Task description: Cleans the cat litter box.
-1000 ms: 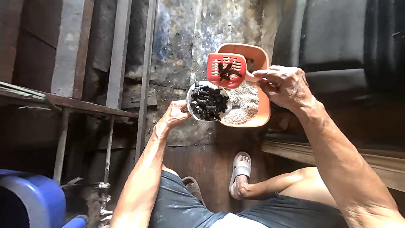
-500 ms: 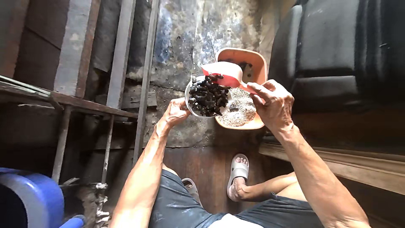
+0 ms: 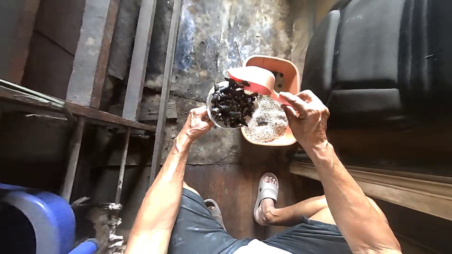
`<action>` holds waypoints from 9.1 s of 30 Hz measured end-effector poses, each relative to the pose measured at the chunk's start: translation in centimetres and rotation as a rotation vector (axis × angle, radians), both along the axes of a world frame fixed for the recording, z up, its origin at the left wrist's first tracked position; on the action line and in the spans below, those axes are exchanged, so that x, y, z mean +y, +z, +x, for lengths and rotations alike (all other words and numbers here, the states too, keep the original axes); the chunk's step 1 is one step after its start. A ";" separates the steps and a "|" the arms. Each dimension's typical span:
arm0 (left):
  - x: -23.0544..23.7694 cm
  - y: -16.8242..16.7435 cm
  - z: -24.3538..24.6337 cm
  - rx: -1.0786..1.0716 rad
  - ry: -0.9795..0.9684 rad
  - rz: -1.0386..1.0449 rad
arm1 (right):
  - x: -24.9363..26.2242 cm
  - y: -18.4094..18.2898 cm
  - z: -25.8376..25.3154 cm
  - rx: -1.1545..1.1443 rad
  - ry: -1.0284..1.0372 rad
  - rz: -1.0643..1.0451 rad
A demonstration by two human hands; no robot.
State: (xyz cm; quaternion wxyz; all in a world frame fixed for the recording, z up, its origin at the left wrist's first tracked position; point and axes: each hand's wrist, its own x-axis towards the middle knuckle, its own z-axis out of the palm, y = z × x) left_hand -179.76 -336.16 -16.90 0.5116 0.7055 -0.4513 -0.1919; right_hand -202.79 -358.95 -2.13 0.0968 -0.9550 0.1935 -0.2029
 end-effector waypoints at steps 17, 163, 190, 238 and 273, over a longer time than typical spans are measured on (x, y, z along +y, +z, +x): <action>-3.9 -0.1 -1.4 -0.012 -0.049 -0.047 | -2.5 2.2 -3.7 0.033 -0.110 -0.047; 2.9 1.8 -0.9 -0.046 0.179 0.156 | -7.4 -20.8 -1.6 0.643 -0.428 0.664; 2.8 1.8 -1.4 -0.034 0.163 0.140 | -2.1 -25.9 4.6 0.085 -0.799 1.380; -1.4 -0.9 -1.4 0.135 0.151 0.095 | -1.9 -20.6 -9.4 -0.057 -0.730 1.230; -4.6 -2.5 -3.4 0.110 0.076 0.029 | 0.9 5.2 -0.7 0.261 -0.031 1.244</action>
